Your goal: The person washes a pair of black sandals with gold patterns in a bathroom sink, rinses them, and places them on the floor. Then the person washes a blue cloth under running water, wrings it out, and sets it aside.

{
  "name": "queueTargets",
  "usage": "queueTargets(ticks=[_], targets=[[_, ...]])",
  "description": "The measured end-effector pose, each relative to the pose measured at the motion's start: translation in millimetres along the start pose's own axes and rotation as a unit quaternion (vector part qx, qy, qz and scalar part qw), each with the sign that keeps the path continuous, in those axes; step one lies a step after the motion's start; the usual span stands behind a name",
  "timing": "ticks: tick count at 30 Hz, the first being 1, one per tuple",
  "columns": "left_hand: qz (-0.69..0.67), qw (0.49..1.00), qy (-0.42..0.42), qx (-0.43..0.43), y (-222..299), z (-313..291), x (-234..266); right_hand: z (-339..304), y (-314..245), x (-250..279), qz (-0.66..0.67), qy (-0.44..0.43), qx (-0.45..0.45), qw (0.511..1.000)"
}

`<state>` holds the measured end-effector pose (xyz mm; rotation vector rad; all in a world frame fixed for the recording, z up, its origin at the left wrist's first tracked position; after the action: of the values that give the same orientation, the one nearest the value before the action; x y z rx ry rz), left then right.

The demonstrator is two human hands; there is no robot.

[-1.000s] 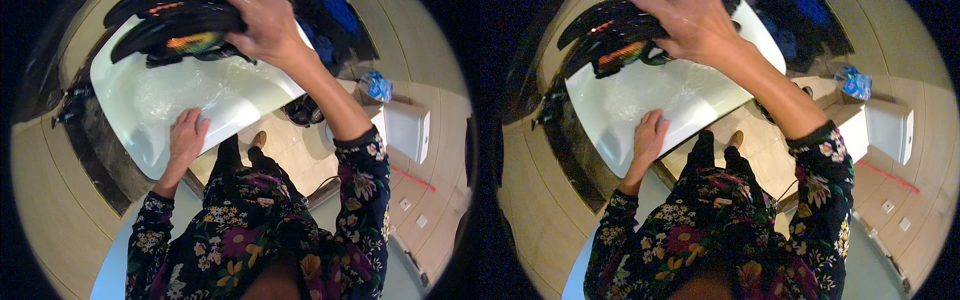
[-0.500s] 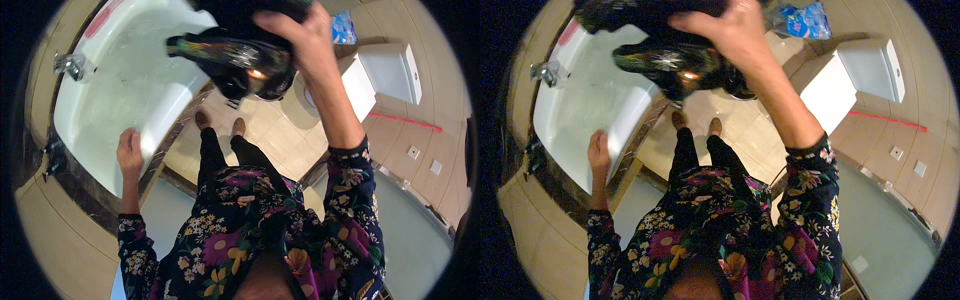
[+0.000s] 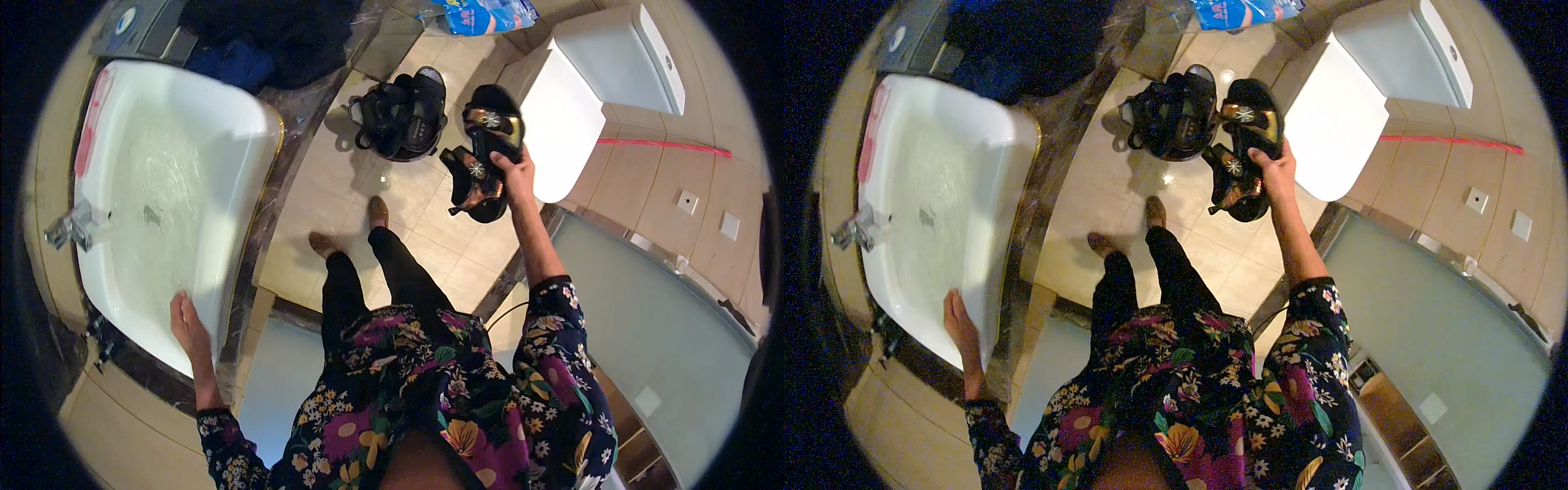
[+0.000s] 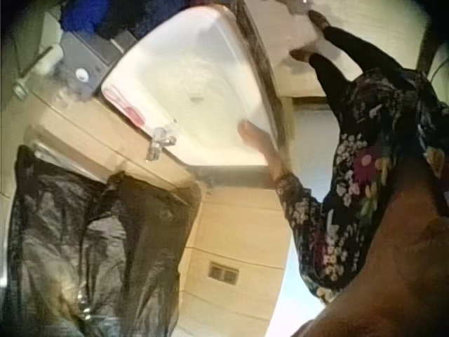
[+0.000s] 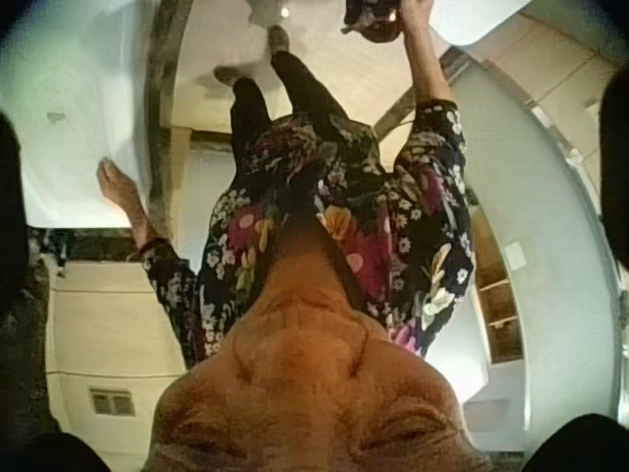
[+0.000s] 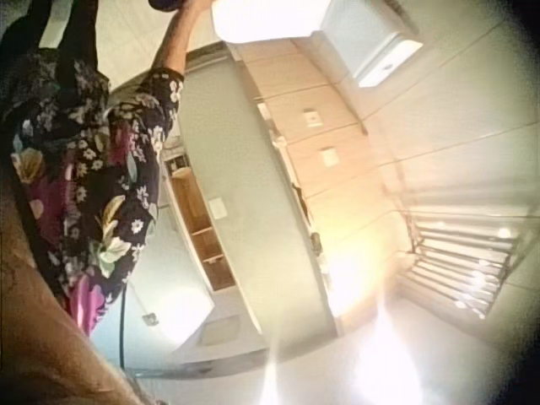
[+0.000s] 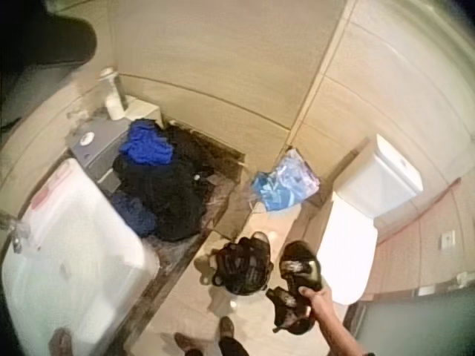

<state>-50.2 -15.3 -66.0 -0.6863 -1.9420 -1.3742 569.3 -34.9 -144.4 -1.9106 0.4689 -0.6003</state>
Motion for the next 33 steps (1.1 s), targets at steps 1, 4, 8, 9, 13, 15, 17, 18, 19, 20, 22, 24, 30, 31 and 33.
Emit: queueTargets(ticks=[1,4,8,9,13,15,17,18,19,20,22,24,30,31,33], targets=[[-0.004,1.000,0.008,-0.008,4.1,-2.3,2.5,5.2,13.4,-4.4,-0.008,0.008,-0.012,1.000],[-0.006,1.000,0.020,-0.020,-11.5,-6.4,14.2,32.7,43.6,-15.4,-0.122,-0.022,0.041,0.991],[0.041,0.999,-0.003,-0.018,2.4,-4.5,19.1,62.5,34.8,-49.6,-0.329,-0.046,0.119,0.936],[0.042,0.999,-0.011,-0.018,2.9,-10.1,21.1,67.7,28.0,-65.0,-0.370,-0.061,0.112,0.920],[0.032,0.998,0.049,0.021,-0.8,-13.1,28.9,72.4,10.6,-108.3,-0.473,-0.042,0.263,0.840],[0.048,0.998,0.037,0.034,-6.0,-15.6,36.6,73.4,25.5,-129.5,-0.509,-0.008,0.324,0.798],[0.057,0.997,0.037,0.020,-7.4,-18.8,40.1,78.0,56.0,-146.8,-0.575,0.009,0.347,0.741],[0.048,0.998,0.035,0.028,-6.5,-19.0,41.1,81.9,76.8,-154.9,-0.588,-0.013,0.319,0.744],[0.039,0.998,0.034,0.039,-4.4,-21.3,44.8,77.2,80.4,-165.8,-0.607,0.003,0.345,0.716],[0.031,0.998,0.033,0.049,-3.4,-22.9,46.5,79.1,86.1,-172.2,-0.619,-0.014,0.336,0.710],[0.019,0.998,0.030,0.058,-1.4,-22.6,45.0,86.5,91.9,-175.4,-0.638,-0.035,0.338,0.691],[0.010,0.998,0.028,0.062,-2.8,-21.2,45.2,95.8,96.6,-172.2,-0.654,-0.047,0.327,0.681],[0.055,0.997,0.034,0.034,-3.2,-23.7,45.3,84.1,85.7,-160.5,-0.612,-0.181,0.283,0.716],[0.064,0.997,0.032,0.022,-3.0,-22.1,44.9,82.3,88.4,-155.3,-0.599,-0.204,0.275,0.724],[0.067,0.997,0.025,0.015,-0.8,-19.4,42.9,81.3,90.8,-142.9,-0.606,-0.231,0.280,0.708]])
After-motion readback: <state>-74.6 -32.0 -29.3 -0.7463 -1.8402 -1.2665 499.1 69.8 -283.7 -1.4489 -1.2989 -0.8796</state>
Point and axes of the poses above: each hand's wrist, its own z-axis towards the middle knuckle, its own x-axis out of the back of the hand, y = z × x, the point moved 6 cm from there along z, towards the middle knuckle, and after that the axes turned 1 degree about -x, right-handed, at the moved point
